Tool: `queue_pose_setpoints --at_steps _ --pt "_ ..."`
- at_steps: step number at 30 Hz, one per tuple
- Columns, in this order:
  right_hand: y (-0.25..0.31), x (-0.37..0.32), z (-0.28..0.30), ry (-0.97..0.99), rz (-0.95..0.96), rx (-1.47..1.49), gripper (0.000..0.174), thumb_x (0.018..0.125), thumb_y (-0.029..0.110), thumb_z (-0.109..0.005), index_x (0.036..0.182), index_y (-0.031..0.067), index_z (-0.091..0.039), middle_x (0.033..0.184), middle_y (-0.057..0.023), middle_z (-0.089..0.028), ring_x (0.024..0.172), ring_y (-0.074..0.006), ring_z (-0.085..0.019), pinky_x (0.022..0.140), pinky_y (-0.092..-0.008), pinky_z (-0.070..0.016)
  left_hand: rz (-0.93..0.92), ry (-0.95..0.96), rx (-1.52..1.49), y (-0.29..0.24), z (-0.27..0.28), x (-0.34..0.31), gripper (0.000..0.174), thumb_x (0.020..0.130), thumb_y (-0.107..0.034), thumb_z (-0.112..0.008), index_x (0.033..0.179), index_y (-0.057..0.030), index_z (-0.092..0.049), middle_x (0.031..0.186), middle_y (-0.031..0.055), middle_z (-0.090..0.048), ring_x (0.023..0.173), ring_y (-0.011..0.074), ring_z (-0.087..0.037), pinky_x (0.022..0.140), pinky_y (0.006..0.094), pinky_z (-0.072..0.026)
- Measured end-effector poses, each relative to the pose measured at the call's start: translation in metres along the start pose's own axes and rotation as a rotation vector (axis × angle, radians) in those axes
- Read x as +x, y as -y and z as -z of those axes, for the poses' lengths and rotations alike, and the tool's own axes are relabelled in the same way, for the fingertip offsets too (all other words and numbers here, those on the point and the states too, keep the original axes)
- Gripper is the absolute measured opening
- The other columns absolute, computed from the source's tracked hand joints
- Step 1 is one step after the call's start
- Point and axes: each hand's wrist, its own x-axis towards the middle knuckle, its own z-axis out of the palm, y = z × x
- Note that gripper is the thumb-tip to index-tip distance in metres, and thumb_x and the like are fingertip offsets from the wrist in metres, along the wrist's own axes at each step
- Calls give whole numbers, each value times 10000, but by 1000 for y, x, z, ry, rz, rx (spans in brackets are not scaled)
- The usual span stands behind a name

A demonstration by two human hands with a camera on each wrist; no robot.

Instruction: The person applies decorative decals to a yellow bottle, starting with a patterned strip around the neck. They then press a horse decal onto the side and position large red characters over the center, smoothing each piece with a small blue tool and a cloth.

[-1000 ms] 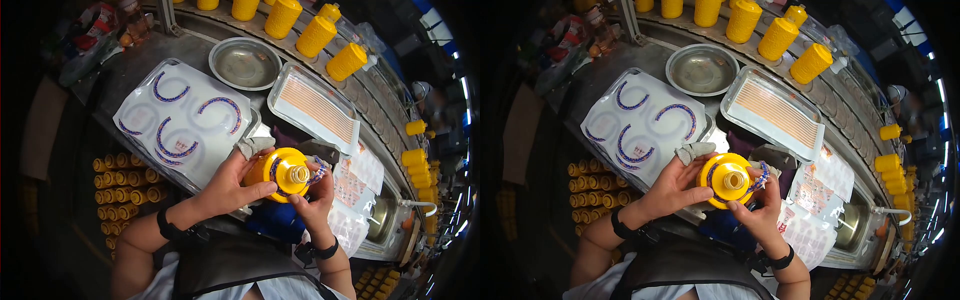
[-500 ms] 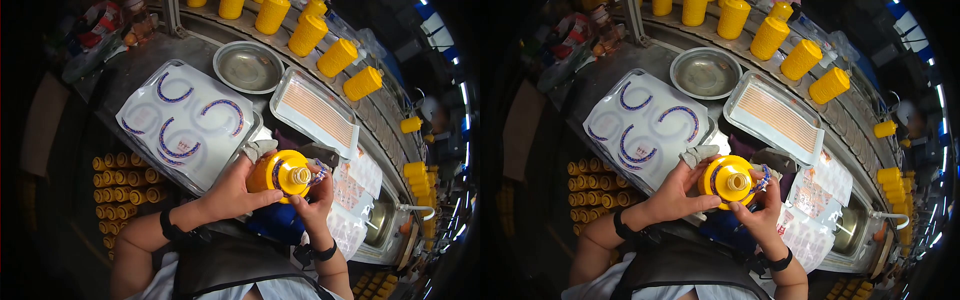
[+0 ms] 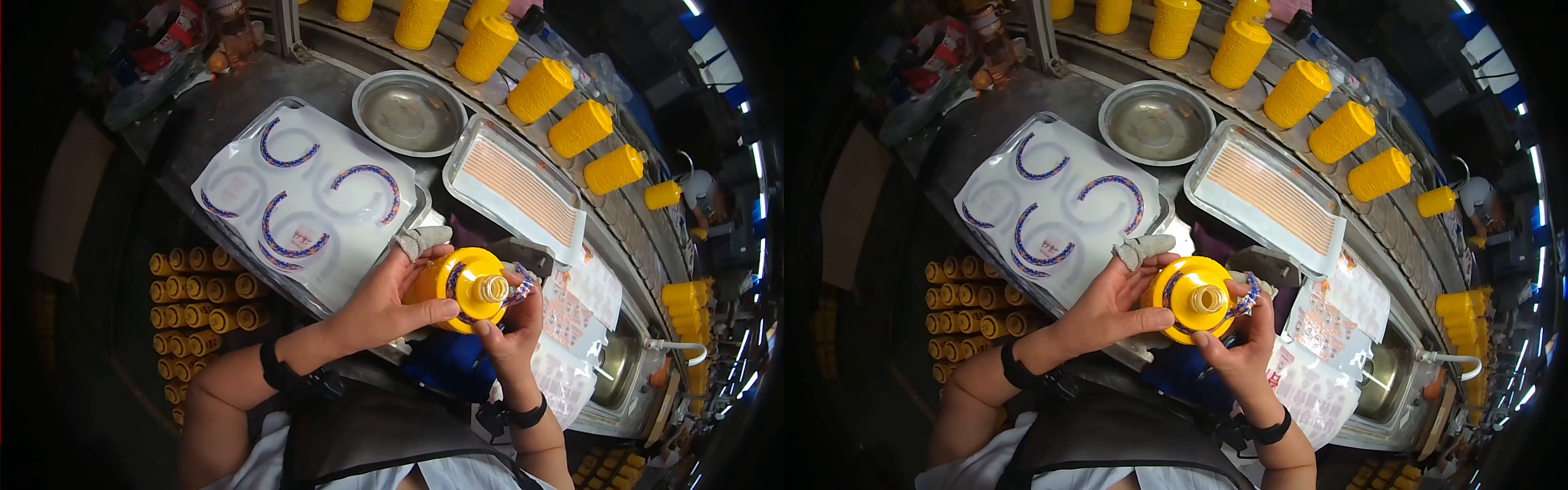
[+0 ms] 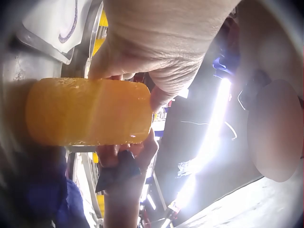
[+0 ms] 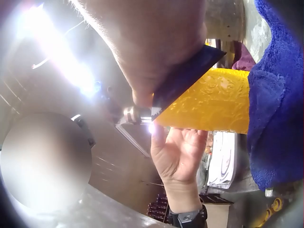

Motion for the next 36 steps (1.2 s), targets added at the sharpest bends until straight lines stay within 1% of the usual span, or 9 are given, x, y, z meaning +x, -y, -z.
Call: queue_pose_setpoints --at_steps 6,9,12,13,17,20,24,29,36 --pt "1 -2 -2 -6 -21 7 698 754 209 -855 1307 20 -473 1244 -96 -541 1138 -204 -593 934 -329 -516 -78 -78 248 -11 -8 -19 792 884 -94 -715 1498 -17 -220 1413 139 -401 1361 241 -394 1154 390 -308" --pt "-3 -5 2 -9 -22 -46 695 750 225 -856 1299 19 -483 1234 -93 -542 1129 -202 -597 925 -322 -519 -278 14 636 -13 1 -37 656 900 -179 -690 1447 0 -376 1402 169 -415 1332 284 -427 1125 401 -331" --pt "-6 -5 1 9 -6 -68 698 747 241 -857 1297 19 -490 1226 -90 -540 1122 -197 -599 902 -307 -523 -432 -13 1059 -14 10 -33 521 904 -250 -662 1338 14 -546 1393 200 -410 1298 322 -453 1093 399 -349" --pt "-5 -4 -1 10 -7 -57 699 746 246 -857 1297 19 -491 1223 -88 -539 1117 -194 -600 889 -300 -524 -403 -42 939 -14 8 -29 430 911 -252 -632 1245 21 -635 1380 210 -409 1255 338 -473 1086 407 -353" --pt "-7 -4 -2 -9 23 -69 701 742 253 -859 1296 18 -500 1208 -83 -536 1094 -185 -602 857 -286 -524 -370 6 829 -15 13 0 411 950 -231 -574 1270 25 -608 1362 152 -409 1249 288 -462 1080 388 -353" --pt "-6 -6 -1 -23 4 -93 696 735 248 -861 1288 15 -508 1199 -83 -532 1074 -180 -605 867 -285 -523 -326 18 663 -12 8 18 377 942 -256 -631 1185 31 -655 1311 190 -468 1211 316 -512 1022 382 -412" --pt "-7 -6 2 -2 -30 -83 681 730 231 -855 1282 19 -517 1205 -90 -517 1091 -181 -594 887 -292 -519 -486 3 967 -16 7 -1 369 932 -242 -625 1153 51 -659 1345 214 -445 1252 361 -478 1063 418 -378" --pt "-16 -5 -5 3 38 -37 655 743 210 -842 1284 32 -517 1213 -100 -498 1127 -198 -573 925 -316 -512 -568 -65 1094 -6 2 -35 454 898 -329 -650 1113 70 -661 1336 232 -451 1283 419 -446 1089 489 -353" --pt "-8 -4 -8 9 11 76 624 775 162 -822 1300 42 -508 1257 -87 -458 1159 -195 -564 898 -302 -543 -641 -39 1395 -9 -11 -53 451 832 -324 -698 1163 -19 -675 1352 187 -426 1278 445 -445 1088 580 -314"
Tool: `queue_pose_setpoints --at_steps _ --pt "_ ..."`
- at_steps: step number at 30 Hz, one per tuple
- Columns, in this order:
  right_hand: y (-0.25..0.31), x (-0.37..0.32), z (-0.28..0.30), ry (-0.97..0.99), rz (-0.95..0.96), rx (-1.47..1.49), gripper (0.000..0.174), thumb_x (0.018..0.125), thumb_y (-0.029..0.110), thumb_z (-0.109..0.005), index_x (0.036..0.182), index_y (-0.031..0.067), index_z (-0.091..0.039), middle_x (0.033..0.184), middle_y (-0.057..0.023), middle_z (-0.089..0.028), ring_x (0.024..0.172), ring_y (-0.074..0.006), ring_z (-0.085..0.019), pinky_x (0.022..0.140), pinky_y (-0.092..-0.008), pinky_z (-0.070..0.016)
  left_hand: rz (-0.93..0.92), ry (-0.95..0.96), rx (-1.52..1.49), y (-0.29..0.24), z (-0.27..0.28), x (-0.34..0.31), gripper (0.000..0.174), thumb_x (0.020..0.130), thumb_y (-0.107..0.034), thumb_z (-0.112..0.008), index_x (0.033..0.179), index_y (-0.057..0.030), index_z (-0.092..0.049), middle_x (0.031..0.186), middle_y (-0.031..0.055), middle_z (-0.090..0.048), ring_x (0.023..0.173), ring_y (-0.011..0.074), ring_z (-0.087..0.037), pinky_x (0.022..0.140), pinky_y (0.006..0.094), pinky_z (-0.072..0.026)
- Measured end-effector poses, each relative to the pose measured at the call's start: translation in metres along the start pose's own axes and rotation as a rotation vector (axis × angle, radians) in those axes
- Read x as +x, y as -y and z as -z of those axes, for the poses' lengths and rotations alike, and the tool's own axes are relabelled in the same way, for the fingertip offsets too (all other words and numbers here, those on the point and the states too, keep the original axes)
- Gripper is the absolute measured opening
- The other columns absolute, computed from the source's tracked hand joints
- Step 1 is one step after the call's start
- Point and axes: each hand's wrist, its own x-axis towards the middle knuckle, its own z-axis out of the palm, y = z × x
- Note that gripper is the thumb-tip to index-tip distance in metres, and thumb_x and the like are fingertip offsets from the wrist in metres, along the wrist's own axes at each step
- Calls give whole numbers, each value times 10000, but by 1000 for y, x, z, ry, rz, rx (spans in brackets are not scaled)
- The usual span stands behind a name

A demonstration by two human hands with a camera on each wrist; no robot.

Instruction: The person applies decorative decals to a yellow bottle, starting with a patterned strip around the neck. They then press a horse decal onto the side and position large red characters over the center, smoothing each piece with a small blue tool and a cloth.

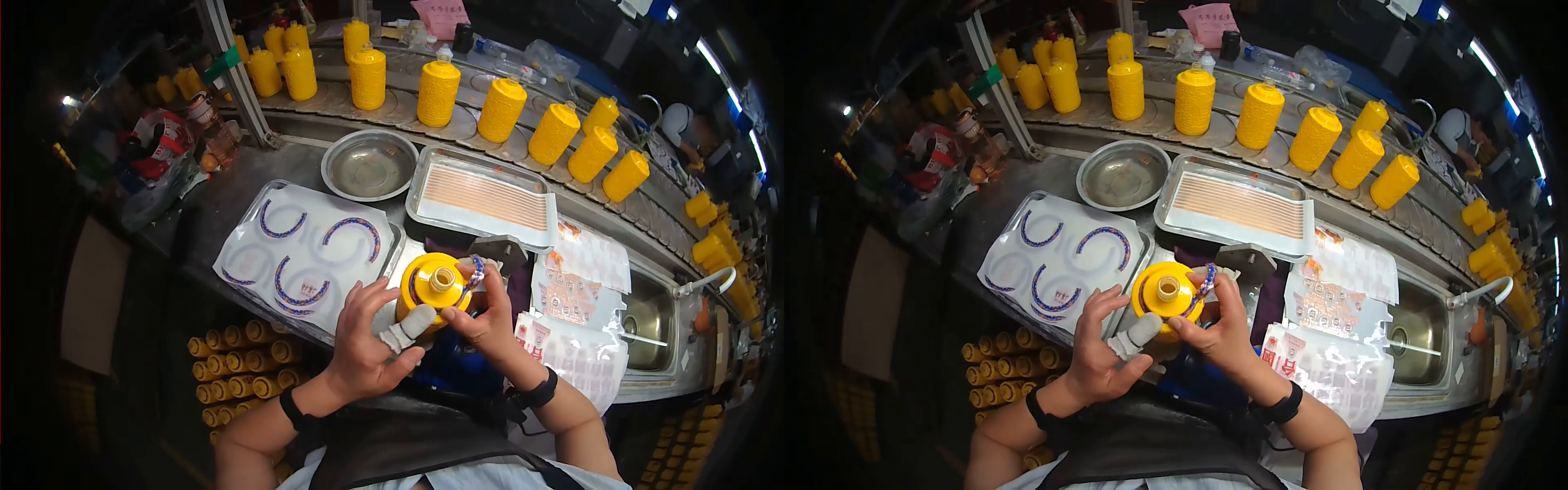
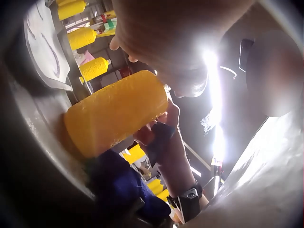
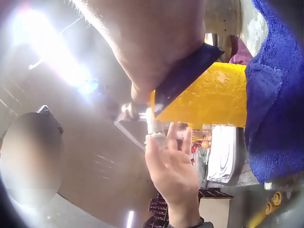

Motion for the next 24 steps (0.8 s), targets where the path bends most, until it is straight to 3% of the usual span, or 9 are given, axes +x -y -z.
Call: queue_pose_setpoints --at_steps 3,5,10,11,14,15,19,22,24 --pt "0 -1 5 9 -3 8 611 779 129 -808 1305 49 -508 1272 -75 -462 1153 -174 -562 843 -277 -540 -17 7 119 -10 -7 3 363 810 -341 -723 1106 -130 -724 1353 171 -429 1292 441 -430 1067 665 -267" --pt "1 -1 8 27 -20 103 470 866 98 -687 1305 48 -527 1276 -71 -477 1135 -146 -562 832 -245 -519 -27 0 188 -19 -11 9 343 804 -345 -730 1082 -144 -736 1361 162 -425 1317 435 -394 1083 660 -237" --pt "9 -1 21 54 -38 -19 363 942 138 -506 1279 29 -588 1258 -107 -578 1196 -212 -506 1040 -337 -364 11 -67 230 -37 -32 26 244 797 -334 -740 986 -182 -773 1387 132 -404 1366 419 -316 1114 644 -166" --pt "9 0 23 62 21 -53 358 946 143 -507 1274 26 -592 1251 -111 -590 1198 -222 -503 1056 -344 -351 -25 -86 203 -37 -31 25 430 773 -296 -772 1168 -142 -696 1390 153 -393 1373 404 -303 1127 630 -165" --pt "9 2 22 59 92 -77 347 950 141 -515 1264 14 -593 1231 -124 -598 1184 -236 -513 1053 -351 -360 66 -219 -64 -24 -34 4 711 732 -208 -815 1353 -54 -506 1411 184 -356 1375 392 -299 1154 575 -181" --pt "7 2 22 53 109 -76 344 952 140 -518 1261 10 -593 1224 -128 -600 1179 -241 -517 1052 -353 -363 95 -250 -166 -24 -35 10 892 689 -140 -845 1411 13 -346 1428 207 -315 1359 379 -333 1158 483 -247" --pt "10 2 20 68 164 -106 353 948 146 -543 1269 8 -597 1191 -133 -598 1142 -246 -533 1012 -347 -398 287 -137 -30 -29 -45 34 875 653 -179 -880 1366 4 -406 1393 240 -363 1303 413 -406 1091 429 -364" --pt "7 -9 21 41 188 -152 377 944 169 -572 1290 24 -601 1173 -134 -597 1106 -235 -542 953 -340 -435 271 -72 -85 -22 -48 43 837 652 -172 -880 1347 -14 -442 1326 226 -449 1253 409 -458 1062 438 -398" --pt "14 -15 31 63 170 -248 423 920 202 -627 1314 50 -600 1178 -143 -596 1067 -252 -552 902 -345 -460 317 150 -364 -3 -34 49 861 630 -122 -882 1372 -32 -455 1327 150 -516 1274 312 -487 1075 401 -394"
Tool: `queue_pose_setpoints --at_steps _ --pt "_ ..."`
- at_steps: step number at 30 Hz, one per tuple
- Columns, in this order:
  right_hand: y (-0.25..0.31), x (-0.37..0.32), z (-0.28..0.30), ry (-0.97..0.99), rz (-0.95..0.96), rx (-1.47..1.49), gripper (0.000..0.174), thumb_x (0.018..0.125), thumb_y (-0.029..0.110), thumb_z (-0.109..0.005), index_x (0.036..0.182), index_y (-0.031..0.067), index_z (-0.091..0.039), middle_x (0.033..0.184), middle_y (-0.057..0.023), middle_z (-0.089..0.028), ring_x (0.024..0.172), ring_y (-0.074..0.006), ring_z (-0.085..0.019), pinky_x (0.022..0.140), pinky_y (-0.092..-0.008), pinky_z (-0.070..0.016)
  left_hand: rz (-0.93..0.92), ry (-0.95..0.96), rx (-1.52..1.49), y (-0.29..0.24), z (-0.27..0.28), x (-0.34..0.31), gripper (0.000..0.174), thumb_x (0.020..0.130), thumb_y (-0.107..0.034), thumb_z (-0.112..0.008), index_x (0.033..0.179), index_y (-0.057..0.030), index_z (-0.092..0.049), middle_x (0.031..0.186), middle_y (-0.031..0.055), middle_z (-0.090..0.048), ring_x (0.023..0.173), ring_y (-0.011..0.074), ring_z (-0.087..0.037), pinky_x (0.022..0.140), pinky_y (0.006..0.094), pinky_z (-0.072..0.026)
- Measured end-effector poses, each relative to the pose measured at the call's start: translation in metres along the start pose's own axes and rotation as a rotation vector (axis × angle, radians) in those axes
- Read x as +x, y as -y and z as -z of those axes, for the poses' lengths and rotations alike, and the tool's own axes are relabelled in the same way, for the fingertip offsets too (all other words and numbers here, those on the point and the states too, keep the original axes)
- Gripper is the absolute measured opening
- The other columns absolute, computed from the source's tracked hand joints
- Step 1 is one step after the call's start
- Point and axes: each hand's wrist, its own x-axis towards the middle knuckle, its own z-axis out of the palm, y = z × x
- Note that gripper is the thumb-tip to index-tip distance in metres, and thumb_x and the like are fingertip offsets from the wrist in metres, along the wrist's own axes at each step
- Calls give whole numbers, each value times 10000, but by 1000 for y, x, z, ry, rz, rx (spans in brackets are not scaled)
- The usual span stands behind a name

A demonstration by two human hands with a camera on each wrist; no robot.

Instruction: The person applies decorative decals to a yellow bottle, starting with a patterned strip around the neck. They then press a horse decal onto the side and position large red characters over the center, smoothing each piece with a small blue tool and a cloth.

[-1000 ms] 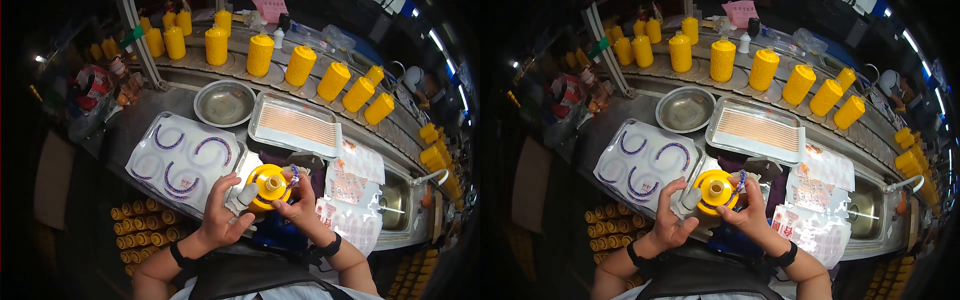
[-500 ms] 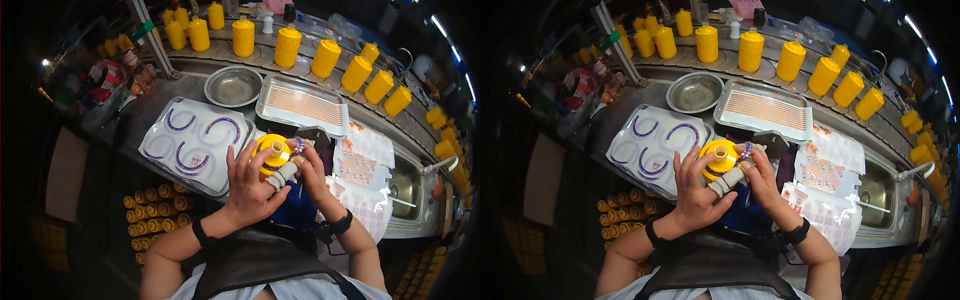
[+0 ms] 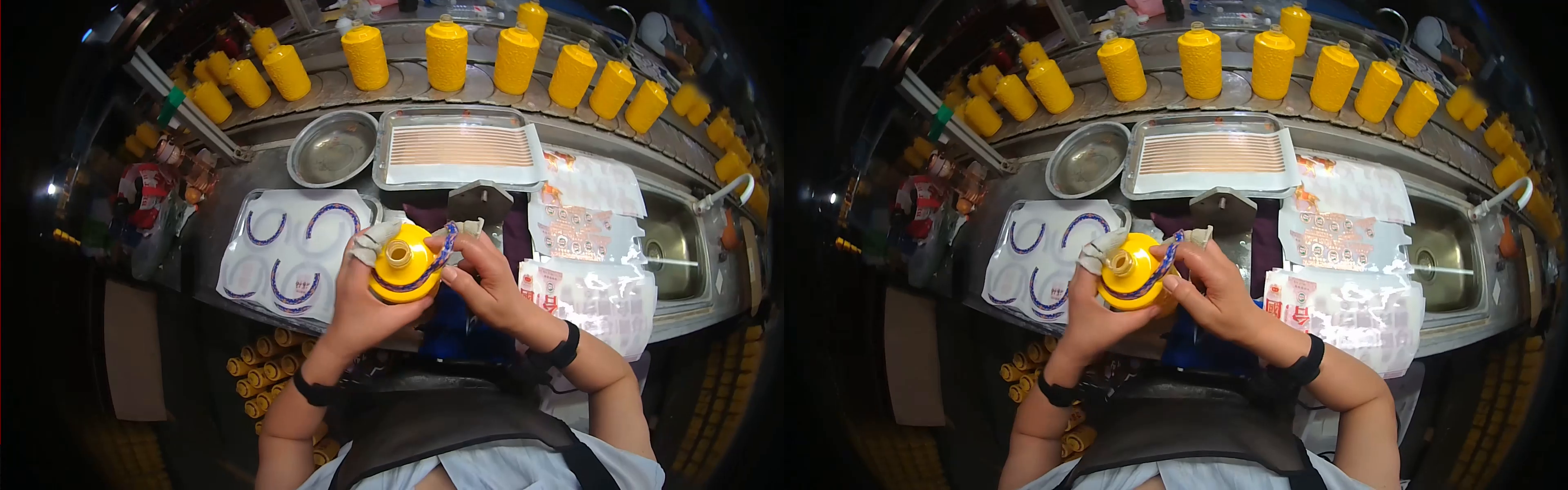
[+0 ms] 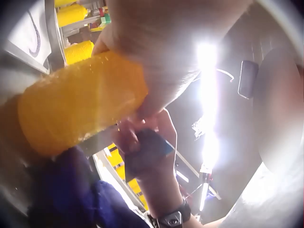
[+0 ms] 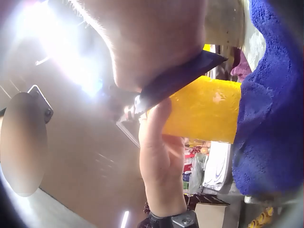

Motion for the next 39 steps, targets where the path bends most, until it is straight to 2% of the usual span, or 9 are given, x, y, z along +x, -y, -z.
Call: queue_pose_setpoints --at_steps 3,6,7,11,15,21,30,36,39 --pt "-5 -6 9 68 98 -166 492 872 235 -694 1324 67 -594 1194 -148 -590 1052 -296 -563 915 -365 -460 152 436 -468 13 35 26 941 604 -66 -880 1429 -50 -431 1417 75 -492 1338 197 -441 1127 346 -332" --pt "-1 -5 3 69 93 -97 542 836 250 -734 1326 69 -588 1205 -143 -581 1003 -289 -565 894 -370 -461 222 587 -455 22 57 39 942 620 -73 -874 1444 -50 -418 1449 83 -469 1354 210 -431 1149 343 -297" --pt "-2 -4 2 55 105 -124 597 784 254 -791 1314 72 -589 1177 -111 -569 861 -204 -545 755 -317 -473 172 574 -410 13 60 40 945 631 -89 -878 1451 -37 -412 1474 94 -447 1367 221 -421 1164 344 -271" --pt "0 -1 -8 -5 -187 141 621 720 234 -854 1255 61 -591 1090 -42 -528 680 -55 -412 553 -210 -372 239 262 -496 6 49 12 822 704 -92 -845 1420 -11 -449 1449 118 -471 1361 236 -430 1165 362 -282" --pt "4 8 -23 -77 -229 215 580 713 184 -855 1180 52 -539 1102 -44 -503 690 -38 -415 521 -186 -350 312 103 -444 4 33 -1 742 746 -56 -807 1402 -12 -462 1404 112 -514 1305 215 -490 1121 360 -358" --pt "5 11 -26 -77 -361 465 527 744 107 -812 1184 53 -526 1107 -31 -482 590 -6 -380 501 -180 -326 253 81 -442 7 30 -2 703 752 -37 -784 1382 -12 -472 1366 109 -537 1263 207 -525 1083 355 -406" --pt "-4 8 -26 -44 -303 451 507 800 118 -805 1217 59 -522 1088 -7 -467 562 9 -339 495 -179 -295 207 9 -418 8 17 -6 677 754 -57 -788 1360 -21 -487 1334 111 -549 1232 208 -544 1059 348 -427" --pt "-9 8 -29 -46 -299 502 466 832 68 -766 1224 49 -516 1153 -6 -514 630 22 -425 541 -148 -358 252 -1 -429 5 17 -8 676 759 -94 -791 1360 -19 -492 1296 105 -581 1194 188 -558 1041 333 -432" --pt "-18 8 -30 -52 -332 520 427 848 27 -725 1216 37 -507 1194 -30 -538 772 -37 -580 661 -167 -488 173 45 -210 7 27 -7 700 749 -187 -792 1363 -28 -494 1292 144 -585 1193 256 -575 1037 360 -432"
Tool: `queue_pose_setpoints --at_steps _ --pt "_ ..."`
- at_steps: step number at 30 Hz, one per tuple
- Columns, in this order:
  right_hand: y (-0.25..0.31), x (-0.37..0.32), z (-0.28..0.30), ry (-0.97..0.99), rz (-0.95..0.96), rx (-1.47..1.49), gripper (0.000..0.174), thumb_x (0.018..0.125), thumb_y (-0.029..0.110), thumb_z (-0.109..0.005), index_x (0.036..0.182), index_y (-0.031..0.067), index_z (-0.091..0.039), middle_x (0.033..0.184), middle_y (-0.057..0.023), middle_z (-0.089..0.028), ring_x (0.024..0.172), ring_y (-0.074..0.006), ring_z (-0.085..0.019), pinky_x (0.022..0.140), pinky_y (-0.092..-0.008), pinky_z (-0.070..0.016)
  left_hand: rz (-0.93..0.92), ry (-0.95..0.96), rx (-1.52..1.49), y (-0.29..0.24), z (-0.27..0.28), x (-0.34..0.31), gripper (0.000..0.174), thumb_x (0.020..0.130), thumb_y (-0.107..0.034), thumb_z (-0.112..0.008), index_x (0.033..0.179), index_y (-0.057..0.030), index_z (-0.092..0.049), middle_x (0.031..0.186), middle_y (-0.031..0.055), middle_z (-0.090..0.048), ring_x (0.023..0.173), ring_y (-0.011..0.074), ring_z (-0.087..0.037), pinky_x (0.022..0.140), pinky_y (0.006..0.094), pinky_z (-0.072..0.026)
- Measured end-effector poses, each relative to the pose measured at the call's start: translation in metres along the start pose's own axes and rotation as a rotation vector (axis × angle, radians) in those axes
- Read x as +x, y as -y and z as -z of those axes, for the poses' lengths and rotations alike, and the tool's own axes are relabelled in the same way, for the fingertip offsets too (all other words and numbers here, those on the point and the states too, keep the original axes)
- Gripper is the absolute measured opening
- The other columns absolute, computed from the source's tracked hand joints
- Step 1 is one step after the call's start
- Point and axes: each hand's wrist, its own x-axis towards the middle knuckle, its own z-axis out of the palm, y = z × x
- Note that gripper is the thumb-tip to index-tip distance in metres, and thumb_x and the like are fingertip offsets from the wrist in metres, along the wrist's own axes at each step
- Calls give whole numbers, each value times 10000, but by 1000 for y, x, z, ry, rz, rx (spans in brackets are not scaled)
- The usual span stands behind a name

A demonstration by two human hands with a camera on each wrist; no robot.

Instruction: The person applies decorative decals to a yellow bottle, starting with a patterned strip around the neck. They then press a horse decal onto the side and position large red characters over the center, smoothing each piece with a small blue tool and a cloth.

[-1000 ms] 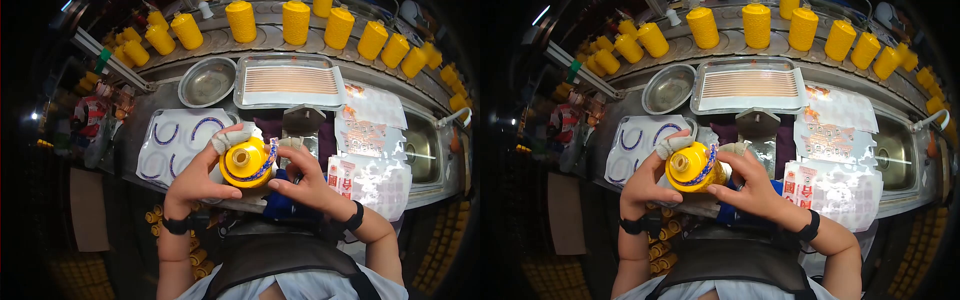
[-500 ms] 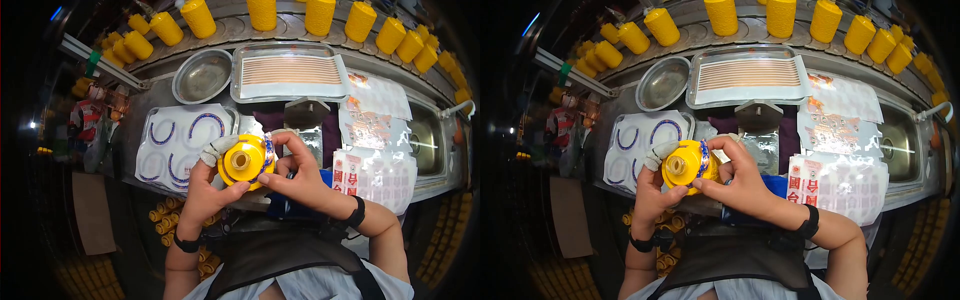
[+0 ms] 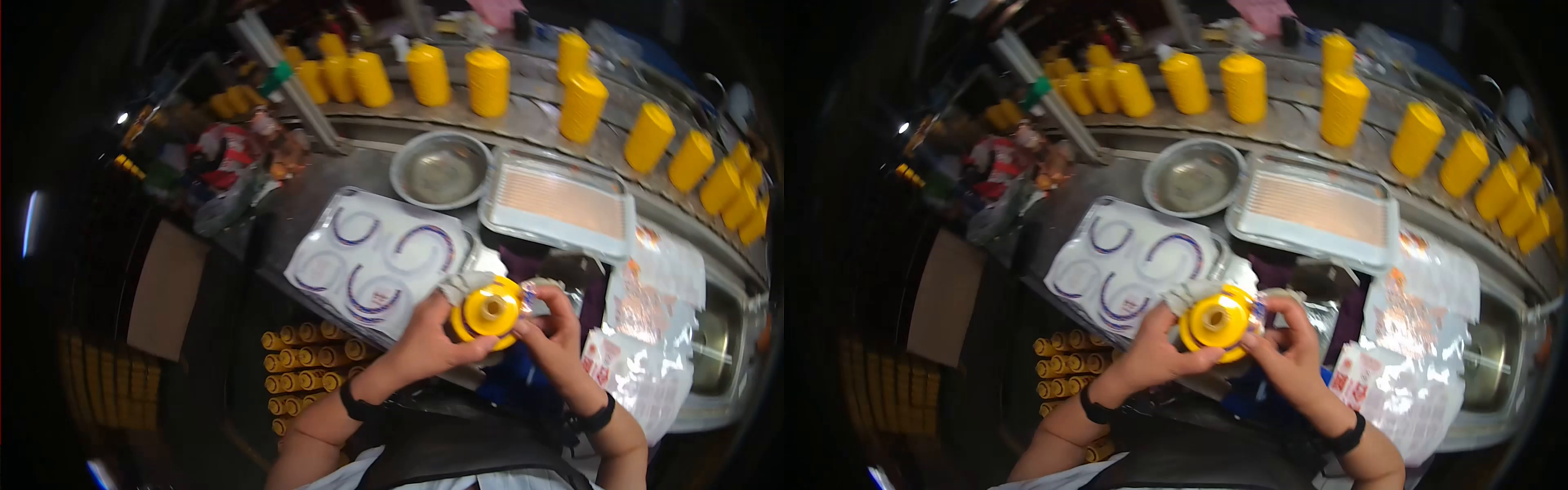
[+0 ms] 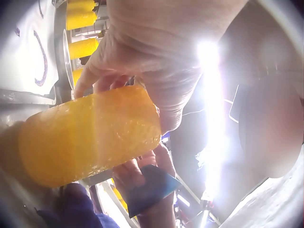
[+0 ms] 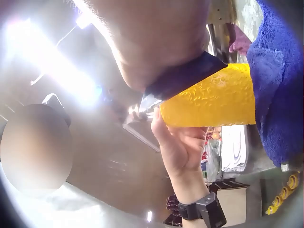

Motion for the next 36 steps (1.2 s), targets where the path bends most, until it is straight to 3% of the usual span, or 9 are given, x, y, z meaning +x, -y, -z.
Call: queue_pose_setpoints --at_steps 3,8,15,19,21,25,28,32,36 --pt "8 0 -2 -9 -34 67 380 859 2 -685 1193 29 -505 1209 -47 -541 906 -115 -650 796 -236 -553 -47 -19 102 -2 3 -3 752 749 -221 -801 1399 -43 -469 1320 148 -555 1242 269 -535 1064 369 -398" --pt "17 -3 -7 -24 -23 21 368 844 0 -672 1174 44 -514 1176 -17 -544 747 -23 -561 623 -164 -448 -84 -43 162 -3 1 -12 847 729 -316 -842 1403 -11 -430 1397 191 -450 1331 332 -437 1114 397 -344" --pt "18 -2 -8 -50 -16 -24 348 837 11 -684 1151 37 -536 1142 -13 -549 783 -27 -572 643 -165 -456 -115 -259 369 2 -33 -15 913 652 -310 -893 1375 6 -433 1341 210 -453 1321 398 -397 1121 444 -336" --pt "14 -3 0 -40 74 -89 310 828 5 -702 1112 33 -582 1163 -5 -536 689 17 -483 576 -143 -383 -29 270 -85 3 13 17 957 611 -195 -905 1417 -26 -418 1428 139 -449 1369 254 -398 1142 386 -308" --pt "10 -7 -2 -44 109 -141 302 829 0 -703 1107 38 -593 1140 7 -539 629 37 -411 534 -144 -330 -44 342 -126 11 25 24 1063 594 -191 -921 1473 -20 -348 1465 116 -413 1388 209 -363 1157 359 -274" --pt "23 -12 -9 -66 54 -63 264 826 -2 -712 1066 44 -610 1035 28 -521 601 39 -389 521 -146 -307 -21 103 226 -15 7 5 1007 587 -237 -914 1431 -35 -404 1412 169 -455 1408 347 -329 1173 397 -263" --pt "22 -11 -6 -50 84 -125 253 825 -3 -712 1052 41 -609 1008 30 -515 599 38 -389 518 -150 -302 -79 30 268 -10 -3 6 968 593 -209 -912 1416 -38 -432 1408 145 -476 1391 310 -368 1160 386 -285" --pt "16 -11 -4 -87 89 -84 267 829 6 -708 1067 38 -593 1013 19 -532 595 34 -380 520 -150 -302 50 380 -285 7 24 37 974 601 -142 -905 1443 -44 -423 1469 98 -447 1388 231 -389 1150 352 -290" --pt "27 -15 -4 -84 58 -72 273 840 14 -699 1085 35 -582 1032 6 -540 604 34 -389 521 -148 -313 -25 287 -208 0 25 29 936 649 -157 -893 1447 -29 -420 1458 101 -462 1360 234 -432 1150 355 -294"
